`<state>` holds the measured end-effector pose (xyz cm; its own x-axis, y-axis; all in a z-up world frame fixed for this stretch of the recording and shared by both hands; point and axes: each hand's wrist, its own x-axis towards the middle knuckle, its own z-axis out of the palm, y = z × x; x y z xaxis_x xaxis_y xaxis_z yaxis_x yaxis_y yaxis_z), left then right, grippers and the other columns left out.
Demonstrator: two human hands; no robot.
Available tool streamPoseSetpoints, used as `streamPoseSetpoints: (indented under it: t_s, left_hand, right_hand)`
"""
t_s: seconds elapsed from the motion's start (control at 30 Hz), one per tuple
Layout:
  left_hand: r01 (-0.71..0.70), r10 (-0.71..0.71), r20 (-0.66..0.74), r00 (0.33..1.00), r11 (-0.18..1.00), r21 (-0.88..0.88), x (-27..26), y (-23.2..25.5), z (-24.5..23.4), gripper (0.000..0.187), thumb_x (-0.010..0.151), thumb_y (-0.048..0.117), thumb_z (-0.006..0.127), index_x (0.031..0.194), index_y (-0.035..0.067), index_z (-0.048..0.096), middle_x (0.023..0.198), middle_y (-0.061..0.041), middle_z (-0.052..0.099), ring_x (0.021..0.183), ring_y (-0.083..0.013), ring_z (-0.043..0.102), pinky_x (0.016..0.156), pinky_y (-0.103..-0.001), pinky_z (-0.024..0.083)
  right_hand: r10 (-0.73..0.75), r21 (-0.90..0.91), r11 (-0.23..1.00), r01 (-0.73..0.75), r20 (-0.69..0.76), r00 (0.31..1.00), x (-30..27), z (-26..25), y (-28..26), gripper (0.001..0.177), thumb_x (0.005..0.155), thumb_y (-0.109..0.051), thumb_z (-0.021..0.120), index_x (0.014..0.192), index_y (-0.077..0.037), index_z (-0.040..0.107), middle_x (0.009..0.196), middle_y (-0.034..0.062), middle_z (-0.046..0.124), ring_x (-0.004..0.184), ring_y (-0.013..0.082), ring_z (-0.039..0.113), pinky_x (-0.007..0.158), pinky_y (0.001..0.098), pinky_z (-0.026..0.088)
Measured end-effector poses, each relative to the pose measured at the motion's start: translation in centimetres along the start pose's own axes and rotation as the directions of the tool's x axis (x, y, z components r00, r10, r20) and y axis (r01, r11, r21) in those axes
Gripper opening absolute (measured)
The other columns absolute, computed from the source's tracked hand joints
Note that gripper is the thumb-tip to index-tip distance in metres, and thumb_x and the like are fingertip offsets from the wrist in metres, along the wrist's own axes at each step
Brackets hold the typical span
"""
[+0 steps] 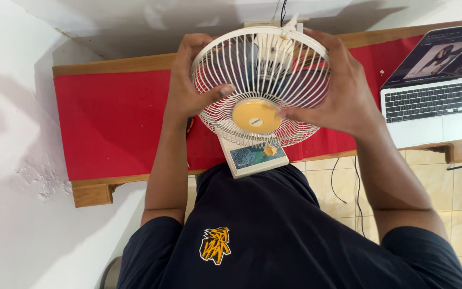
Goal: The person assembles a small table fan by attaching the front grille to the base and securing it with a screw. They use a screwdriver to tighten the screw and repeatedly check the alignment of the grille.
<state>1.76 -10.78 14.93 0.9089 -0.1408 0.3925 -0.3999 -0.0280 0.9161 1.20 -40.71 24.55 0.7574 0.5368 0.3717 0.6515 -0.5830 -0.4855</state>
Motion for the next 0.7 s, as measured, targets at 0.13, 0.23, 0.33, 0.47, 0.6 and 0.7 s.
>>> streamPoseSetpoints:
  t_s: [0.13,0.23,0.33,0.47,0.6,0.7]
  left_hand:
    - [-0.016,0.016,0.004,1.0,1.0,0.005,-0.2,0.2,0.4,0.08,0.083,0.049,0.093,0.137,0.007,0.051,0.127,-0.01,0.065,0.123,-0.0212,0.067,0.111,-0.036,0.058]
    - [-0.062,0.061,0.025,0.998,0.997,0.049,-0.2,0.2,0.4,0.081,0.082,0.048,0.093,0.138,0.007,0.051,0.129,-0.01,0.064,0.124,-0.0211,0.066,0.111,-0.036,0.057]
    - [-0.09,0.086,0.044,0.995,0.991,0.1,-0.2,0.4,-0.1,0.084,0.08,0.046,0.094,0.14,0.007,0.051,0.13,-0.009,0.061,0.126,-0.021,0.064,0.112,-0.036,0.055]
    - [-0.117,0.11,0.079,0.991,0.989,0.09,-0.5,0.6,-0.5,0.089,0.076,0.042,0.098,0.141,0.007,0.049,0.133,-0.01,0.059,0.129,-0.0225,0.06,0.115,-0.037,0.051]
    - [-0.097,0.093,0.095,0.991,0.995,0.037,-0.4,0.8,-0.2,0.083,0.08,0.04,0.098,0.137,0.007,0.047,0.137,-0.01,0.061,0.132,-0.0221,0.061,0.118,-0.037,0.051]
    - [-0.102,0.097,0.097,0.991,0.994,0.039,-0.1,0.7,-0.1,0.085,0.079,0.041,0.098,0.138,0.007,0.048,0.137,-0.01,0.061,0.131,-0.0223,0.062,0.118,-0.037,0.052]
  right_hand:
    - [-0.027,-0.156,0.987,0.032,0.031,0.999,0.5,-0.5,-0.4,0.11,0.068,-0.045,0.097,0.147,0.003,0.036,0.13,0.0297,0.059,0.119,0.0447,0.067,0.097,0.0495,0.059]
    - [-0.002,-0.15,0.989,0.011,0.061,0.998,0.5,-0.5,-0.3,0.106,0.078,-0.044,0.096,0.152,0.003,0.035,0.13,0.0276,0.061,0.114,0.0394,0.071,0.095,0.0468,0.062]
    - [-0.015,-0.166,0.986,0.021,0.04,0.999,0.2,-0.2,-0.5,0.107,0.08,-0.046,0.096,0.154,0.002,0.036,0.131,0.0269,0.063,0.113,0.0368,0.072,0.093,0.0451,0.064]
    - [-0.032,-0.204,0.978,0.043,0.059,0.998,0.9,-0.5,-1.1,0.112,0.074,-0.051,0.097,0.152,0.001,0.035,0.127,0.0263,0.065,0.111,0.0377,0.073,0.09,0.0456,0.064]
    - [-0.003,-0.211,0.977,0.032,0.134,0.991,2.0,-1.9,-1.8,0.135,0.065,-0.055,0.095,0.151,0.012,0.017,0.123,0.032,0.062,0.101,0.0436,0.07,0.08,0.0492,0.062]
    - [-0.062,-0.268,0.958,0.105,0.165,0.984,2.6,-2.3,-2.0,0.137,0.059,-0.061,0.095,0.155,0.004,0.024,0.127,0.034,0.059,0.109,0.0462,0.068,0.081,0.0497,0.062]
